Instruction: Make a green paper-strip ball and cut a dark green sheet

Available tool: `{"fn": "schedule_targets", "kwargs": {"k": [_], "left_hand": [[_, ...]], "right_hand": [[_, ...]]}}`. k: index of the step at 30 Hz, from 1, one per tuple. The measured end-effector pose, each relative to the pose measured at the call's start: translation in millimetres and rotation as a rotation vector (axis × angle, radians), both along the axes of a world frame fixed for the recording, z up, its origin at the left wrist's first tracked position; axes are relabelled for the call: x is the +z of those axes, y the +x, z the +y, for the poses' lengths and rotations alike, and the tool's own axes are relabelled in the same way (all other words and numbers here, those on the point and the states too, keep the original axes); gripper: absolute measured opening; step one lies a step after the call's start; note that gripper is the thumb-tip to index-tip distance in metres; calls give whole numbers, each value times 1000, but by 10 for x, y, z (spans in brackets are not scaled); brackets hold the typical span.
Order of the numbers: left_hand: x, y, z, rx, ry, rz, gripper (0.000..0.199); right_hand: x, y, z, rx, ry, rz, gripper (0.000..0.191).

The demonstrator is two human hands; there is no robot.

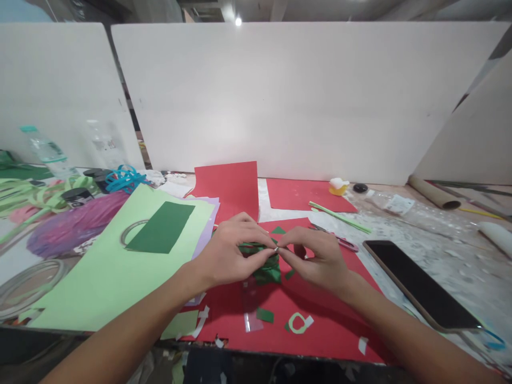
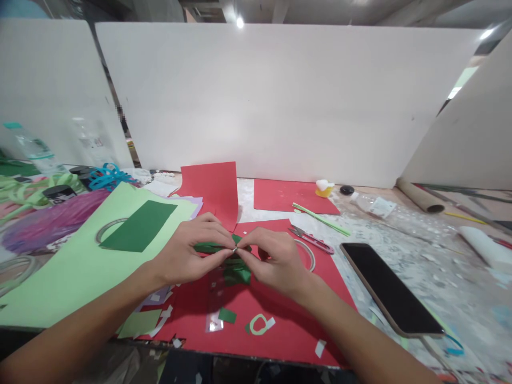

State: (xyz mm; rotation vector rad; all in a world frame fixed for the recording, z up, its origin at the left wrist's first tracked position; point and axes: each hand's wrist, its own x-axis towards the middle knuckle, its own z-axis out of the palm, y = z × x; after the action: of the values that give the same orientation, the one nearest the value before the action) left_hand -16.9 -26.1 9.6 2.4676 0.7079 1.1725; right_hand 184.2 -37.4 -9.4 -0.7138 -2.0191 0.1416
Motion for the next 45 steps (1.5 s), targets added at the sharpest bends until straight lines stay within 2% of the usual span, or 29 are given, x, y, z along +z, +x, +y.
{"fn": "schedule_targets", "kwargs": {"k": [7,21,45], "left_hand": [[-17,-18,-7,25,-11,58,13],[-32,-26,14,-23,46,34,12],[-16,-37,5,-36,-13,34,18]], "right_hand": [[-4,16,20,36,14,-52,8],[-6,31,41,93,32,-69,8],[-50,32,62,173,97,-85,18]]}}
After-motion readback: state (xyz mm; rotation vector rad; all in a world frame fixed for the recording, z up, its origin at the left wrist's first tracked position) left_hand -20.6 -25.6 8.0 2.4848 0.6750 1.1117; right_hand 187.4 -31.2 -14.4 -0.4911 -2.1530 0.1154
